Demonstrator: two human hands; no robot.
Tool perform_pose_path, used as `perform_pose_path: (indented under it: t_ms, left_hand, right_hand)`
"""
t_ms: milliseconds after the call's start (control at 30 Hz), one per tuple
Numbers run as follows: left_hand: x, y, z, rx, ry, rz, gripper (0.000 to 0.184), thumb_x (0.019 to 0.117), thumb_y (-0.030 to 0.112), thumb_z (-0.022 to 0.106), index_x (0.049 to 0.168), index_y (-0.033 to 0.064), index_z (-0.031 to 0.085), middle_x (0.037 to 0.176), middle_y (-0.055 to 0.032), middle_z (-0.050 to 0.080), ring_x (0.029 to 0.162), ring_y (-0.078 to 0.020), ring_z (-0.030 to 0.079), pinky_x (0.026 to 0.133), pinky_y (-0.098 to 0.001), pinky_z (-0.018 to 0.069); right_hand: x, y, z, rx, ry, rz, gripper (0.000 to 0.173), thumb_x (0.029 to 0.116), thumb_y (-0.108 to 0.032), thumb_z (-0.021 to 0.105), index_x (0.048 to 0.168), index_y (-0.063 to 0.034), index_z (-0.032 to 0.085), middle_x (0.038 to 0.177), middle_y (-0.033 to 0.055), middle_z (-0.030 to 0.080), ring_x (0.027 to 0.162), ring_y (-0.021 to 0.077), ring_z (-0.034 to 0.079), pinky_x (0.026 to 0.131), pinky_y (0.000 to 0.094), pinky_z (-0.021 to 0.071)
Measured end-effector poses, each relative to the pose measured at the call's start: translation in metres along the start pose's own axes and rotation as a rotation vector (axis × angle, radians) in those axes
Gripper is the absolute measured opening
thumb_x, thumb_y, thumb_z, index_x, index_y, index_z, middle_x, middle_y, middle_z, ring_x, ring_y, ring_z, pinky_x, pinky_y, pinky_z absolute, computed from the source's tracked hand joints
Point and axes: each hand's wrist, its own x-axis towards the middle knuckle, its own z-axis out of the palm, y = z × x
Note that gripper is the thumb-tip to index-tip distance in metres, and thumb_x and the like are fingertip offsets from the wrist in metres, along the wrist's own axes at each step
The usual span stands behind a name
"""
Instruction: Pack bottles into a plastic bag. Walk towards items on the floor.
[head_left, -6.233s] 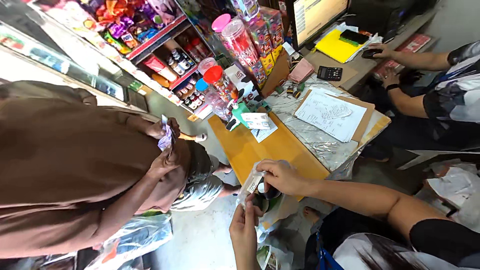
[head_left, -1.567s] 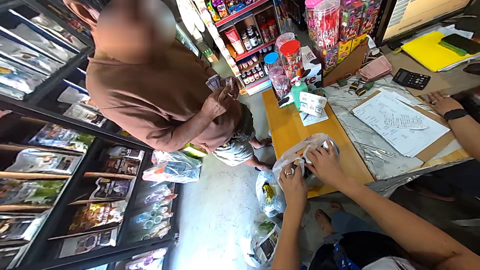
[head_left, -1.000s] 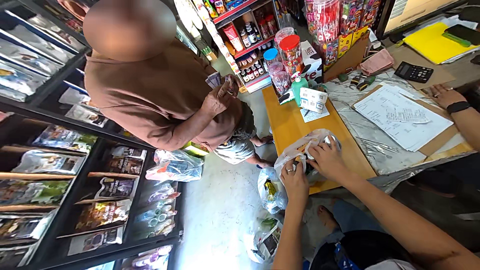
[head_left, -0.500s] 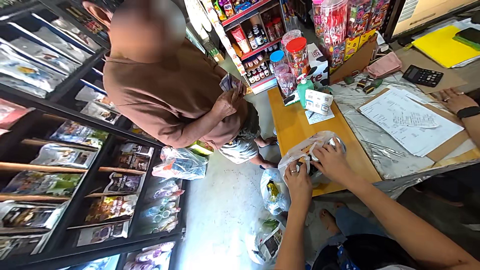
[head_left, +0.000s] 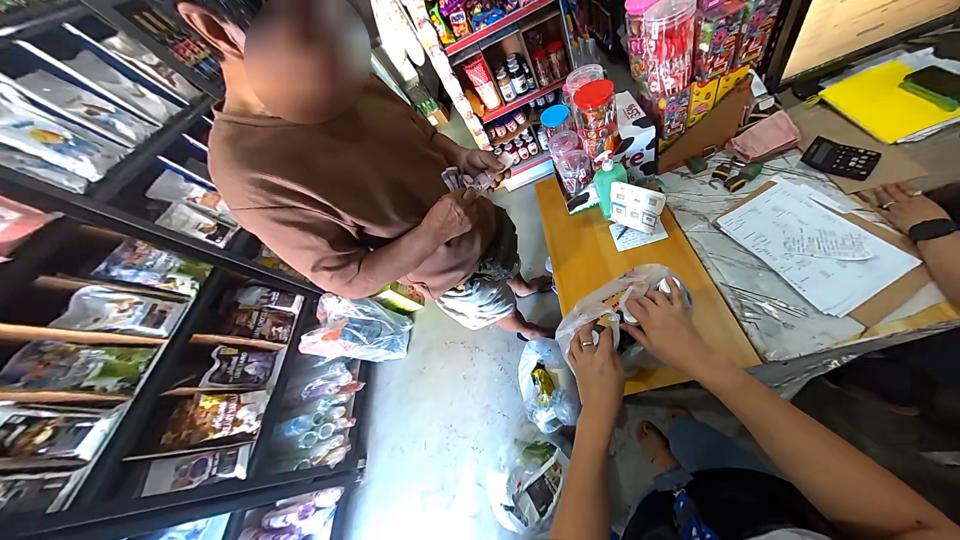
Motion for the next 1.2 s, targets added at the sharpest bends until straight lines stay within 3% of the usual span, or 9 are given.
perform_pose_path:
  t_ms: [833, 1200]
  left_hand:
    - [-0.0006, -0.0006, 0.0027, -0.001, 0.014, -0.016, 0.027, 0.0884, -0.001, 0.063, 0.110, 0.0076, 0.077, 0.132, -0.0207, 0.064, 0.119, -0.0452, 0.061, 0.092, -0.0630, 0.0493]
    - [-0.0005, -0.0014, 0.0040, -0.010, 0.016, -0.012, 0.026, 0.0897, -0.001, 0.062, 0.110, 0.0066, 0.077, 0.133, -0.0215, 0.063, 0.120, -0.0461, 0.060, 0.093, -0.0632, 0.0493]
  right_hand:
    - [0.0010, 0.0045, 0.0045, -0.022, 0.007, -0.007, 0.040, 0.1034, -0.033, 0.057, 0.126, -0.0006, 0.064, 0.121, 0.0194, 0.069, 0.124, 0.0468, 0.058, 0.116, 0.0774, 0.0116]
    - [0.0003, 0.0002, -0.0007, -0.004, -0.041, 0.020, 0.044, 0.1049, -0.036, 0.054, 0.129, -0.0003, 0.063, 0.127, 0.0210, 0.067, 0.129, 0.0484, 0.055, 0.117, 0.0758, 0.0103]
